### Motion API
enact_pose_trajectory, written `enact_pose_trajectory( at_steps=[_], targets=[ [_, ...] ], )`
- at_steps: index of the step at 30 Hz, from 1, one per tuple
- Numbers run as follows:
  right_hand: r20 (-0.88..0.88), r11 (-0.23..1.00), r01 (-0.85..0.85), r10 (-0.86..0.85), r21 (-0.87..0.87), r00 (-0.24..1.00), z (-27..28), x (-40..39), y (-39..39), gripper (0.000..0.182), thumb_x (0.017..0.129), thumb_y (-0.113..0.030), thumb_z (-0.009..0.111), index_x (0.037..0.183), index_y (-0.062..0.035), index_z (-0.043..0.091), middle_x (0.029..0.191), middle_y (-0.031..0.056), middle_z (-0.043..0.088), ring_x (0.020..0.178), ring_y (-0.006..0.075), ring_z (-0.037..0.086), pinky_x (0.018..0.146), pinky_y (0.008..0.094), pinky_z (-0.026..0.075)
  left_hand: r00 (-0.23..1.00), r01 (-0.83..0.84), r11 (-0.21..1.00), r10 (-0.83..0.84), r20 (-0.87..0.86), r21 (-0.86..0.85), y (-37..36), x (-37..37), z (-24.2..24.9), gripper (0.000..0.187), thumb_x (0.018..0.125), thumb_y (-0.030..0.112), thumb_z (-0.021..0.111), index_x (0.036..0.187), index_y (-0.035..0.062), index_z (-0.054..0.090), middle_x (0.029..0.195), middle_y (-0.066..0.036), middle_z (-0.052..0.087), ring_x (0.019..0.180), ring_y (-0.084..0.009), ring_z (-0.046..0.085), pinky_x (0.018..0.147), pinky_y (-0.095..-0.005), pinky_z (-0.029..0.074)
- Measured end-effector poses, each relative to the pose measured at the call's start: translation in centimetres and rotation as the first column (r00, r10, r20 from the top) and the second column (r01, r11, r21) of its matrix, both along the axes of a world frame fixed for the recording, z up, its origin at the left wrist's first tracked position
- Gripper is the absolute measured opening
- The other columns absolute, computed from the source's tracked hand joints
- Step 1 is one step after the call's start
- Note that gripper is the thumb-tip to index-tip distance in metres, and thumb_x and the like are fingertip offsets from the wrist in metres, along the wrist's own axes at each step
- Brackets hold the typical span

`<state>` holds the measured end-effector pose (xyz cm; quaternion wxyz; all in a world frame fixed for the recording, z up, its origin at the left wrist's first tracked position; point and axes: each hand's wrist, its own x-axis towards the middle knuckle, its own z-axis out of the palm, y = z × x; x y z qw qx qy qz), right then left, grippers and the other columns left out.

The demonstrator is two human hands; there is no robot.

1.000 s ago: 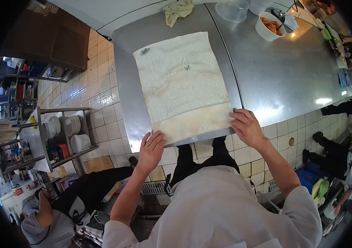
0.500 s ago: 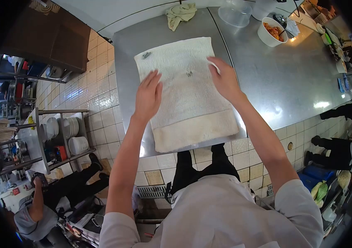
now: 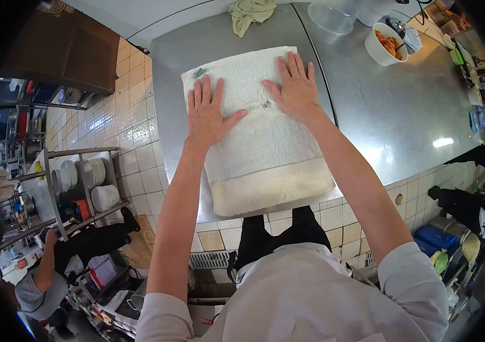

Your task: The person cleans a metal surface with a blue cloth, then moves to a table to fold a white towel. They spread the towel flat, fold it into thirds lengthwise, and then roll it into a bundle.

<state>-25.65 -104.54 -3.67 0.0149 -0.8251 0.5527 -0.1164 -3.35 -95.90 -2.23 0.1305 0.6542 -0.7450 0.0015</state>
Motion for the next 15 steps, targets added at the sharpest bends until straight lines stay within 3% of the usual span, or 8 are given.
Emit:
enact_pose_trajectory(
  at_steps=[4, 6, 9, 15],
  targets=[
    [-0.002, 0.997, 0.057, -0.057, -0.045, 0.998, 0.0, 0.5, -0.2, 0.068, 0.096, -0.052, 0.037, 0.145, -0.0044, 0.036, 0.152, 0.0187, 0.029, 0.145, 0.0306, 0.018, 0.116, 0.0525, 0.011, 0.995, -0.093, 0.996, 0.092, 0.044, 0.014, 0.2, -1.3, 0.3, 0.080, 0.088, 0.058, 0.054, 0.146, 0.0059, 0.034, 0.152, -0.026, 0.023, 0.142, -0.0434, 0.017, 0.113, -0.0582, 0.014],
    [-0.006, 0.997, 0.066, -0.067, -0.048, 0.998, 0.0, 0.6, -1.0, 0.066, 0.097, -0.050, 0.038, 0.144, -0.0043, 0.038, 0.151, 0.0190, 0.031, 0.144, 0.0314, 0.019, 0.115, 0.0529, 0.013, 1.000, 0.012, 1.000, -0.012, -0.003, -0.018, -0.3, -1.3, 0.0, 0.072, 0.092, 0.052, 0.051, 0.146, 0.0071, 0.034, 0.153, -0.024, 0.023, 0.142, -0.0429, 0.018, 0.113, -0.0595, 0.014],
    [0.024, 0.995, 0.033, -0.031, -0.090, 0.999, -0.2, 0.4, -3.3, 0.061, 0.098, -0.047, 0.038, 0.141, -0.0042, 0.041, 0.150, 0.0186, 0.034, 0.143, 0.0326, 0.021, 0.114, 0.0530, 0.017, 0.996, -0.081, 0.997, 0.081, -0.031, 0.010, -2.2, 0.6, -0.5, 0.066, 0.095, 0.047, 0.048, 0.147, 0.0096, 0.034, 0.154, -0.022, 0.022, 0.142, -0.0425, 0.018, 0.113, -0.0591, 0.014],
    [0.007, 0.985, -0.067, 0.069, -0.160, 0.998, -1.1, -0.4, -5.0, 0.058, 0.099, -0.045, 0.035, 0.142, -0.0056, 0.041, 0.150, 0.0164, 0.034, 0.142, 0.0311, 0.026, 0.114, 0.0523, 0.019, 0.997, -0.070, 0.997, 0.069, 0.045, 0.014, -2.8, 1.9, -1.0, 0.057, 0.098, 0.045, 0.044, 0.147, 0.0176, 0.037, 0.154, -0.022, 0.023, 0.143, -0.0419, 0.018, 0.113, -0.0583, 0.014]
  ],
)
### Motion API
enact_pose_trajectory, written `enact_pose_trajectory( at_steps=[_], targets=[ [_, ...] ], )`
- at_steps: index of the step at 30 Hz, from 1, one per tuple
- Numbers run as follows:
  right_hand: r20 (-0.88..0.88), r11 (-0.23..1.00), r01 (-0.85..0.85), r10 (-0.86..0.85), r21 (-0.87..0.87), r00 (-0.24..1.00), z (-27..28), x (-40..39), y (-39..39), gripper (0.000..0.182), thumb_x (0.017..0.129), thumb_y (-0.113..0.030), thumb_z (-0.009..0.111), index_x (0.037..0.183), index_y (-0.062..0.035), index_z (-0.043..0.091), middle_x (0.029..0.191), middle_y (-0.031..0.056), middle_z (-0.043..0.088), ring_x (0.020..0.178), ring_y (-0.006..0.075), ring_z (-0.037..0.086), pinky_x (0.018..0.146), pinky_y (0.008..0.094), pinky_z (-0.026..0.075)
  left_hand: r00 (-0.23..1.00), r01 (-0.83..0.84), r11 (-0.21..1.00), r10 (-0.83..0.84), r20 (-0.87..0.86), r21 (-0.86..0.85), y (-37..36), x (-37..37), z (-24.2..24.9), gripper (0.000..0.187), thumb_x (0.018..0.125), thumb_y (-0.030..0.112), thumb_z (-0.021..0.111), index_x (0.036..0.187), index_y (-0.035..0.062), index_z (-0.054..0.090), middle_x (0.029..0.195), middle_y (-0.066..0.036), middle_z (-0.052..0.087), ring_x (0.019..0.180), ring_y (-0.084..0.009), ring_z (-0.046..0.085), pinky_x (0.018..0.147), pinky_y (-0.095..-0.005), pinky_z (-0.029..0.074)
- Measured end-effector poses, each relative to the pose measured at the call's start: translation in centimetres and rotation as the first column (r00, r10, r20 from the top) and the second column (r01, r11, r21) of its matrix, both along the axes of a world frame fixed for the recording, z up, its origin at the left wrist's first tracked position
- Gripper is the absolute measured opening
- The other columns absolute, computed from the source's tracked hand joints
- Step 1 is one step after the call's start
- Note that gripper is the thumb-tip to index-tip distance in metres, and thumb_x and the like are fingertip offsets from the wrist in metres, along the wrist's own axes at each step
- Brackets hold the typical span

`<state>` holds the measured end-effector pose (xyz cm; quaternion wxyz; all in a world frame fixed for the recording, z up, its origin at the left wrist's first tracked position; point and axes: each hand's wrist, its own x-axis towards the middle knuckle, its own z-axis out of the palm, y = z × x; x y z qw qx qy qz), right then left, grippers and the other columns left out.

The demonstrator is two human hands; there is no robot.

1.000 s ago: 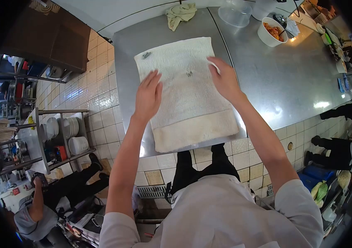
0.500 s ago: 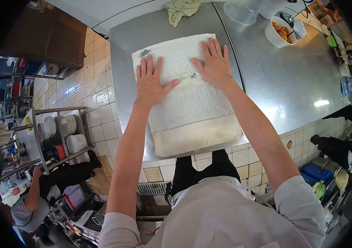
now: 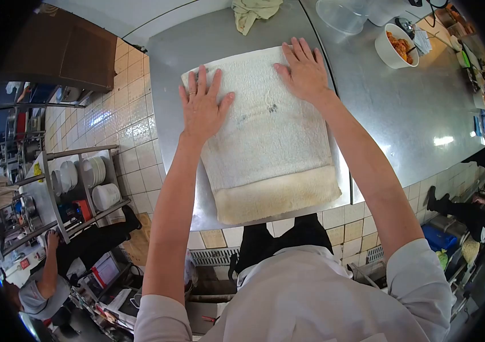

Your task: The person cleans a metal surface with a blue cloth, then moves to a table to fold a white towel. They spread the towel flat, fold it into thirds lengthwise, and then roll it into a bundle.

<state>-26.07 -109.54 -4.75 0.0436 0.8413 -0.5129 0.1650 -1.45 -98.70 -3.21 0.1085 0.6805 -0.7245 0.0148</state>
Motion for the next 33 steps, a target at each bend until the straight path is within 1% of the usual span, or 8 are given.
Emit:
enact_pose_trajectory(
  at_steps=[7, 13, 15, 17, 24, 27, 30, 33],
  targets=[
    [0.056, 0.999, -0.041, 0.039, 0.023, 0.998, 1.3, -1.8, -2.0, 0.046, 0.089, -0.027, 0.054, 0.131, -0.0082, 0.054, 0.134, 0.0108, 0.052, 0.129, 0.0276, 0.043, 0.106, 0.0474, 0.034, 0.998, -0.053, 0.991, 0.047, -0.053, -0.125, -1.7, 2.4, -0.7, 0.051, 0.092, 0.032, 0.055, 0.139, 0.0158, 0.046, 0.145, -0.023, 0.038, 0.135, -0.0417, 0.031, 0.109, -0.0565, 0.023],
    [0.124, 0.950, 0.000, -0.041, 0.313, 0.991, 3.7, -2.1, -4.8, 0.038, 0.076, -0.021, 0.065, 0.112, -0.0094, 0.065, 0.111, 0.0109, 0.063, 0.111, 0.0281, 0.055, 0.097, 0.0433, 0.043, 0.980, -0.103, 0.994, 0.106, -0.169, 0.029, -5.2, 4.6, 2.7, 0.036, 0.081, 0.015, 0.063, 0.117, 0.0123, 0.061, 0.125, -0.014, 0.056, 0.114, -0.0328, 0.052, 0.097, -0.0526, 0.034],
    [0.137, 0.921, -0.021, -0.035, 0.389, 0.990, 4.0, -2.3, -5.2, 0.034, 0.074, -0.022, 0.066, 0.105, -0.0082, 0.068, 0.104, 0.0113, 0.066, 0.105, 0.0286, 0.058, 0.092, 0.0417, 0.046, 0.973, -0.067, 0.964, 0.121, -0.198, 0.258, -5.9, 5.3, 4.1, 0.027, 0.080, 0.013, 0.063, 0.107, 0.0083, 0.065, 0.110, -0.013, 0.064, 0.100, -0.0313, 0.060, 0.090, -0.0454, 0.041],
    [0.356, 0.855, -0.090, -0.116, 0.511, 0.927, 4.2, -2.8, -5.1, 0.025, 0.071, -0.019, 0.066, 0.092, -0.0041, 0.067, 0.088, 0.0123, 0.068, 0.087, 0.0288, 0.064, 0.079, 0.0386, 0.050, 0.951, -0.042, 0.965, 0.119, -0.286, 0.261, -5.7, 5.8, 5.4, 0.024, 0.079, 0.013, 0.065, 0.103, 0.0058, 0.065, 0.100, -0.013, 0.065, 0.092, -0.0290, 0.061, 0.083, -0.0409, 0.044],
    [0.555, 0.855, -0.154, -0.174, 0.495, 0.813, 5.5, -5.2, 0.1, 0.018, 0.073, -0.011, 0.064, 0.087, -0.0011, 0.063, 0.078, 0.0107, 0.065, 0.070, 0.0189, 0.059, 0.067, 0.0314, 0.048, 0.806, 0.083, 0.980, 0.042, -0.590, 0.183, -0.6, 5.0, 8.3, 0.018, 0.084, 0.009, 0.069, 0.098, -0.0015, 0.066, 0.083, -0.005, 0.063, 0.076, -0.0101, 0.052, 0.068, -0.0263, 0.043],
    [0.638, 0.828, -0.229, -0.188, 0.512, 0.747, 4.4, -6.3, 2.0, 0.015, 0.074, -0.008, 0.062, 0.088, -0.0003, 0.062, 0.078, 0.0100, 0.065, 0.069, 0.0154, 0.057, 0.066, 0.0297, 0.046, 0.776, 0.116, 0.991, -0.050, -0.629, 0.064, 1.9, 4.9, 6.8, 0.015, 0.084, 0.005, 0.065, 0.098, 0.0002, 0.068, 0.085, -0.010, 0.065, 0.076, -0.0192, 0.058, 0.069, -0.0291, 0.045],
    [0.650, 0.843, -0.268, -0.121, 0.466, 0.750, 4.0, -6.9, 3.4, 0.011, 0.075, -0.004, 0.061, 0.086, -0.0008, 0.061, 0.078, 0.0089, 0.063, 0.069, 0.0189, 0.058, 0.063, 0.0309, 0.046, 0.819, 0.140, 0.990, -0.106, -0.564, 0.018, 3.8, 5.1, 5.6, 0.015, 0.083, 0.000, 0.067, 0.098, 0.0022, 0.070, 0.087, -0.008, 0.066, 0.079, -0.0164, 0.057, 0.072, -0.0288, 0.047],
    [0.523, 0.902, -0.255, 0.038, 0.350, 0.851, 4.1, -7.5, 4.1, 0.008, 0.074, -0.001, 0.061, 0.081, -0.0036, 0.060, 0.080, 0.0072, 0.059, 0.072, 0.0233, 0.059, 0.067, 0.0344, 0.046, 0.837, 0.113, 0.994, -0.094, -0.539, 0.003, 5.2, 5.1, 4.8, 0.015, 0.082, 0.000, 0.068, 0.096, 0.0042, 0.072, 0.090, -0.009, 0.067, 0.083, -0.0209, 0.061, 0.075, -0.0306, 0.048]
  ],
)
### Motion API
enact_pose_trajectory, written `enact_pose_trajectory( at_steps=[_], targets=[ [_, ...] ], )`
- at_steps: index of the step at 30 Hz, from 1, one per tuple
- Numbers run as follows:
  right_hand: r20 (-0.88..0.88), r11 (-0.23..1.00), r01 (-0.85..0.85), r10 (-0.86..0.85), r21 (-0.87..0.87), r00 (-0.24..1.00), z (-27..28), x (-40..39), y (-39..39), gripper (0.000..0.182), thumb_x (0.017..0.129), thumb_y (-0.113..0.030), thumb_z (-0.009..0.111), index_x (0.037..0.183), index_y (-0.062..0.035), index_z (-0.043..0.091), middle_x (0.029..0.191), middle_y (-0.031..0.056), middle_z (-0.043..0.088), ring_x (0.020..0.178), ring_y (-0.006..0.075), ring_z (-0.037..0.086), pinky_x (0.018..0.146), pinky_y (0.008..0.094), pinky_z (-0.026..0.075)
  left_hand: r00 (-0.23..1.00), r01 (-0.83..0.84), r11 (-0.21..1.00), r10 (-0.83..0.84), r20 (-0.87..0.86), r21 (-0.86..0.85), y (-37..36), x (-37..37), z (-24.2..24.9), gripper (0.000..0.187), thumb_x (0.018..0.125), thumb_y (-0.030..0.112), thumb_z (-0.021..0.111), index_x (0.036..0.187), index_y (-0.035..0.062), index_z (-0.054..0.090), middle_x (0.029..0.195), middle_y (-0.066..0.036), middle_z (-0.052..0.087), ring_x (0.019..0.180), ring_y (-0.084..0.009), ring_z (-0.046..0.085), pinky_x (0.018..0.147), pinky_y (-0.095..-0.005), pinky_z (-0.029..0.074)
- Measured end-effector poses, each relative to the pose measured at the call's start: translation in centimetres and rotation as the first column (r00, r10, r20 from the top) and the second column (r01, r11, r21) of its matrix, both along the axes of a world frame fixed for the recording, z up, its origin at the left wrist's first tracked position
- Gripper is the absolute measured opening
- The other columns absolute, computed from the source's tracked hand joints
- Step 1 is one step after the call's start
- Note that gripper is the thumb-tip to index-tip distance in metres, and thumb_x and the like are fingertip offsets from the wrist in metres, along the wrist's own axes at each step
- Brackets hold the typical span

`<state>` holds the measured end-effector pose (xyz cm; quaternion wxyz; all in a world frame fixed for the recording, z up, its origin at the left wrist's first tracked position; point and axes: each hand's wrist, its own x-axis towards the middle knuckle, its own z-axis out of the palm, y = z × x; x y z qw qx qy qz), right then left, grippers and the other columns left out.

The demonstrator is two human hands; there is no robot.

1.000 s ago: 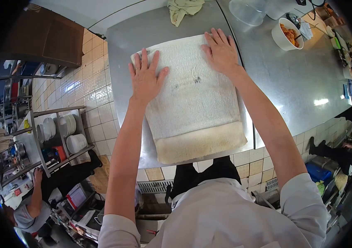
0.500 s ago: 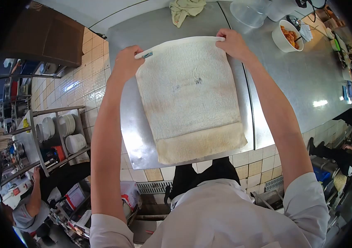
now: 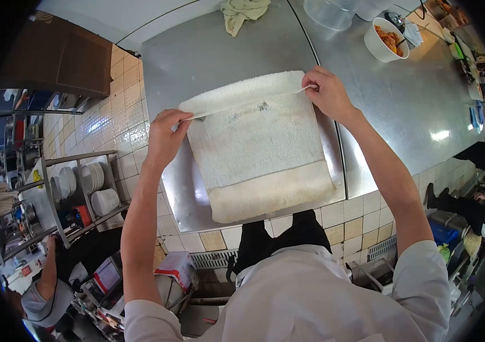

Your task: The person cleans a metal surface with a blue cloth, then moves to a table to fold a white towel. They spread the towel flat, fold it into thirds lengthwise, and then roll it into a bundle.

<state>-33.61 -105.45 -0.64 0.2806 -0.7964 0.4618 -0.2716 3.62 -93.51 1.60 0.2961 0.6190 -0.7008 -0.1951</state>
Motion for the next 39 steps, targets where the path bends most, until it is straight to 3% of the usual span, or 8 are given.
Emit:
enact_pose_trajectory(
  at_steps=[2, 8, 13, 18, 25, 36, 38, 39],
  targets=[
    [-0.176, 0.930, -0.145, 0.088, -0.338, 0.980, -0.6, -0.6, 0.2, 0.012, 0.071, 0.002, 0.064, 0.080, -0.0060, 0.061, 0.081, 0.0060, 0.057, 0.073, 0.0232, 0.058, 0.072, 0.0338, 0.044, 0.998, 0.020, 1.000, -0.021, 0.051, 0.004, 0.6, 0.0, -0.2, 0.016, 0.081, -0.001, 0.068, 0.096, 0.0048, 0.072, 0.091, -0.009, 0.068, 0.085, -0.0218, 0.061, 0.076, -0.0312, 0.049],
    [-0.313, 0.842, -0.274, 0.133, -0.464, 0.940, -0.3, -1.0, 0.8, 0.010, 0.070, -0.001, 0.067, 0.077, -0.0085, 0.063, 0.081, 0.0030, 0.057, 0.085, 0.0207, 0.058, 0.078, 0.0343, 0.042, 0.983, 0.088, 0.995, -0.081, 0.164, -0.040, 1.5, -0.2, -0.5, 0.017, 0.079, -0.001, 0.067, 0.093, 0.0062, 0.072, 0.090, -0.007, 0.067, 0.084, -0.0236, 0.060, 0.077, -0.0335, 0.047],
    [-0.368, 0.810, -0.331, 0.156, -0.483, 0.917, -0.2, -1.5, 0.7, 0.011, 0.070, -0.002, 0.067, 0.078, -0.0093, 0.068, 0.081, 0.0028, 0.057, 0.083, 0.0201, 0.057, 0.078, 0.0343, 0.042, 0.985, 0.100, 0.993, -0.089, 0.151, -0.063, 1.8, -0.3, -0.7, 0.015, 0.078, 0.000, 0.067, 0.090, 0.0065, 0.073, 0.086, -0.005, 0.065, 0.081, -0.0234, 0.059, 0.079, -0.0348, 0.044],
    [-0.394, 0.820, -0.359, 0.181, -0.445, 0.901, 0.3, -1.7, 1.2, 0.016, 0.069, -0.001, 0.067, 0.082, -0.0097, 0.071, 0.081, 0.0028, 0.057, 0.082, 0.0199, 0.057, 0.078, 0.0341, 0.042, 0.959, 0.155, 0.985, -0.131, 0.250, -0.080, 2.1, -0.3, -0.8, 0.021, 0.077, -0.003, 0.068, 0.094, 0.0070, 0.074, 0.086, -0.008, 0.064, 0.081, -0.0230, 0.058, 0.070, -0.0329, 0.047],
    [-0.371, 0.813, -0.356, 0.188, -0.461, 0.910, 1.1, -1.4, 2.1, 0.013, 0.071, -0.004, 0.066, 0.081, -0.0100, 0.071, 0.081, 0.0024, 0.056, 0.085, 0.0178, 0.055, 0.080, 0.0328, 0.041, 0.982, 0.086, 0.992, -0.070, 0.174, -0.088, 2.2, -0.2, -0.5, 0.017, 0.077, 0.000, 0.068, 0.091, 0.0066, 0.074, 0.084, -0.005, 0.063, 0.079, -0.0235, 0.058, 0.075, -0.0350, 0.045],
    [-0.355, 0.858, -0.367, 0.237, -0.361, 0.904, 1.8, -1.7, 2.2, 0.008, 0.074, -0.006, 0.066, 0.081, -0.0060, 0.071, 0.081, 0.0044, 0.060, 0.081, 0.0215, 0.057, 0.077, 0.0351, 0.042, 0.967, 0.167, 0.985, -0.173, 0.189, 0.046, 2.0, -0.1, 0.3, 0.014, 0.078, 0.007, 0.069, 0.092, 0.0049, 0.073, 0.085, -0.007, 0.064, 0.080, -0.0251, 0.058, 0.079, -0.0373, 0.045],
    [-0.264, 0.926, -0.199, 0.114, -0.322, 0.958, 1.7, -1.0, 2.0, 0.014, 0.080, -0.009, 0.065, 0.092, -0.0046, 0.070, 0.095, 0.0079, 0.063, 0.092, 0.0251, 0.058, 0.086, 0.0380, 0.042, 0.967, 0.136, 0.991, -0.130, 0.218, -0.012, 1.1, -0.5, 0.1, 0.015, 0.079, 0.007, 0.068, 0.094, 0.0045, 0.072, 0.090, -0.007, 0.064, 0.083, -0.0260, 0.058, 0.080, -0.0383, 0.045],
    [-0.264, 0.926, -0.199, 0.114, -0.321, 0.958, 1.5, -0.2, 1.8, 0.014, 0.080, -0.009, 0.065, 0.092, -0.0046, 0.070, 0.095, 0.0079, 0.063, 0.092, 0.0251, 0.058, 0.086, 0.0380, 0.042, 0.966, 0.104, 0.992, -0.084, 0.245, -0.071, 0.6, -0.8, -0.1, 0.016, 0.080, 0.008, 0.067, 0.096, 0.0041, 0.071, 0.095, -0.007, 0.064, 0.086, -0.0270, 0.058, 0.081, -0.0393, 0.045]
  ],
)
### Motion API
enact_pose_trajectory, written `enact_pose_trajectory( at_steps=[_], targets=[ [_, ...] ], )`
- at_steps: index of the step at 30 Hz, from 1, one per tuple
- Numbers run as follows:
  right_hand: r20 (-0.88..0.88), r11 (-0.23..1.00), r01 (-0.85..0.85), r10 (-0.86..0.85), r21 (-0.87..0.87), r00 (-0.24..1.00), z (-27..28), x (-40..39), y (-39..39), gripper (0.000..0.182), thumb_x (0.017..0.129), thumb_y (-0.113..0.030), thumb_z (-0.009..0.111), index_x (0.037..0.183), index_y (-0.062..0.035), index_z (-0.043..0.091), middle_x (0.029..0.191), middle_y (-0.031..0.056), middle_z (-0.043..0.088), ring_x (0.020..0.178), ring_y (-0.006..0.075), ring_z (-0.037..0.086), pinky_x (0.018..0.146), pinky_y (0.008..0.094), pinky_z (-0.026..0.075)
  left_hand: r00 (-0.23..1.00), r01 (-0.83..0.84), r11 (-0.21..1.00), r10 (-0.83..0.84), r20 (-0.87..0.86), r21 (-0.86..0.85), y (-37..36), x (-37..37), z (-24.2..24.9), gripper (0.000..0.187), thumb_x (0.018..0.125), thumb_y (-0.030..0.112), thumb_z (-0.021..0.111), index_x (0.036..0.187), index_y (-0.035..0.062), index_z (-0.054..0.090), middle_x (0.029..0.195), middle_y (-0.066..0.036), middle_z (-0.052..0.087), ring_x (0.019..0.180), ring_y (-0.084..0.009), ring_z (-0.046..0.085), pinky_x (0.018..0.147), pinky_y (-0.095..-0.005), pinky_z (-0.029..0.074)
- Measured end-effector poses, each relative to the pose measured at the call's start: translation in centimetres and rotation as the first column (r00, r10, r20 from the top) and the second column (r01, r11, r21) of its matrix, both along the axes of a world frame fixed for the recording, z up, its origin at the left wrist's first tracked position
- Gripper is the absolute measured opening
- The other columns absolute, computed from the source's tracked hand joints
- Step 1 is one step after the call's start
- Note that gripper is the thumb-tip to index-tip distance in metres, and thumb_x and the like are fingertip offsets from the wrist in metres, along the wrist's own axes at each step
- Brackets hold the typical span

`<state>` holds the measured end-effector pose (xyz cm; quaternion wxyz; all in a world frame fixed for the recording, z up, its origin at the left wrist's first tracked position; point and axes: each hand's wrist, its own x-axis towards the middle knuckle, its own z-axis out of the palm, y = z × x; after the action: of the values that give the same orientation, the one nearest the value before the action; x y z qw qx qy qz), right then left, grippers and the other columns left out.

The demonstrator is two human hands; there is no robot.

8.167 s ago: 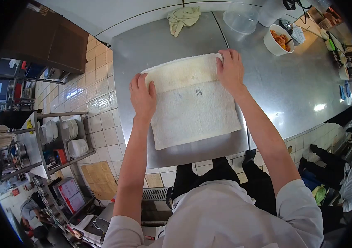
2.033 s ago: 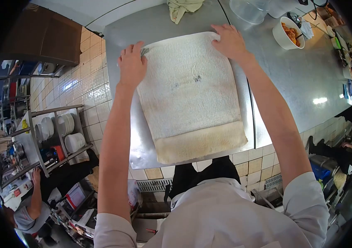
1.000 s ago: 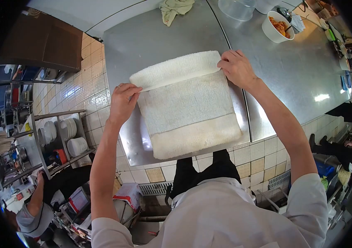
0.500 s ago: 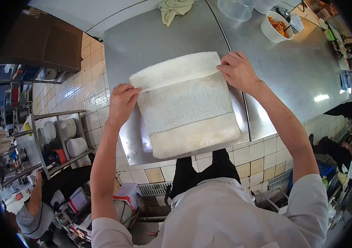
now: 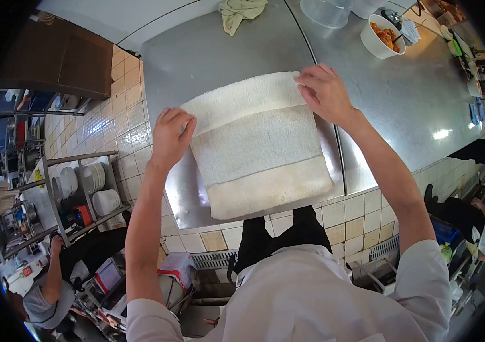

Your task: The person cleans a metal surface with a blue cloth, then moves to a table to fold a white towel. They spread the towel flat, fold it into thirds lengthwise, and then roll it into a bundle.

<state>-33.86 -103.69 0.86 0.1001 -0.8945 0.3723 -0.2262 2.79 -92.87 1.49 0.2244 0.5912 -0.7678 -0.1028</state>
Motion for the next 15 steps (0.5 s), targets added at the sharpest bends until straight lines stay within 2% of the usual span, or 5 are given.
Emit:
enact_pose_trajectory(
  at_steps=[1, 3, 6, 9, 15],
  targets=[
    [0.067, 0.995, 0.037, -0.031, -0.090, 0.997, -0.4, 1.1, -0.3, 0.018, 0.082, -0.012, 0.064, 0.098, -0.0059, 0.069, 0.104, 0.0088, 0.062, 0.100, 0.0257, 0.056, 0.088, 0.0392, 0.042, 1.000, -0.001, 1.000, 0.001, 0.001, 0.001, -0.6, -0.8, -0.1, 0.016, 0.080, 0.008, 0.067, 0.096, 0.0041, 0.071, 0.095, -0.007, 0.064, 0.086, -0.0270, 0.058, 0.081, -0.0393, 0.045],
    [0.137, 0.981, 0.082, -0.058, -0.176, 0.989, -1.1, 3.2, -0.2, 0.023, 0.083, -0.016, 0.064, 0.104, -0.0071, 0.068, 0.112, 0.0098, 0.061, 0.109, 0.0264, 0.055, 0.091, 0.0403, 0.042, 0.999, 0.037, 0.953, -0.024, 0.048, -0.301, -1.8, -3.5, -0.7, 0.018, 0.080, 0.008, 0.067, 0.098, 0.0045, 0.068, 0.105, -0.008, 0.062, 0.096, -0.0291, 0.056, 0.082, -0.0413, 0.044],
    [0.068, 0.967, 0.100, -0.086, -0.233, 0.994, -1.6, 5.1, 0.4, 0.032, 0.084, -0.016, 0.065, 0.115, -0.0080, 0.063, 0.126, 0.0117, 0.056, 0.121, 0.0277, 0.048, 0.097, 0.0423, 0.040, 0.993, 0.039, 0.937, 0.002, 0.117, -0.348, -1.9, -7.3, -1.6, 0.020, 0.080, 0.010, 0.068, 0.099, 0.0058, 0.067, 0.109, -0.007, 0.059, 0.102, -0.0284, 0.053, 0.083, -0.0413, 0.043],
    [0.128, 0.972, 0.083, -0.055, -0.218, 0.990, -1.6, 4.9, 1.5, 0.028, 0.081, -0.015, 0.068, 0.107, -0.0078, 0.066, 0.120, 0.0107, 0.057, 0.119, 0.0264, 0.048, 0.095, 0.0406, 0.041, 1.000, 0.008, 0.964, -0.006, 0.006, -0.267, -0.9, -8.5, -2.3, 0.018, 0.078, 0.012, 0.071, 0.095, 0.0079, 0.069, 0.099, -0.004, 0.059, 0.099, -0.0251, 0.053, 0.083, -0.0401, 0.042],
    [0.101, 0.990, -0.130, 0.135, -0.051, 0.986, -2.1, 4.0, 2.4, 0.012, 0.073, -0.014, 0.073, 0.082, -0.0071, 0.070, 0.099, 0.0044, 0.059, 0.106, 0.0229, 0.051, 0.089, 0.0372, 0.041, 0.994, 0.097, 0.958, -0.079, 0.076, -0.270, -1.3, -8.5, -3.2, 0.015, 0.076, 0.013, 0.073, 0.090, 0.0102, 0.070, 0.091, -0.002, 0.058, 0.092, -0.0218, 0.054, 0.080, -0.0384, 0.042]
  ],
)
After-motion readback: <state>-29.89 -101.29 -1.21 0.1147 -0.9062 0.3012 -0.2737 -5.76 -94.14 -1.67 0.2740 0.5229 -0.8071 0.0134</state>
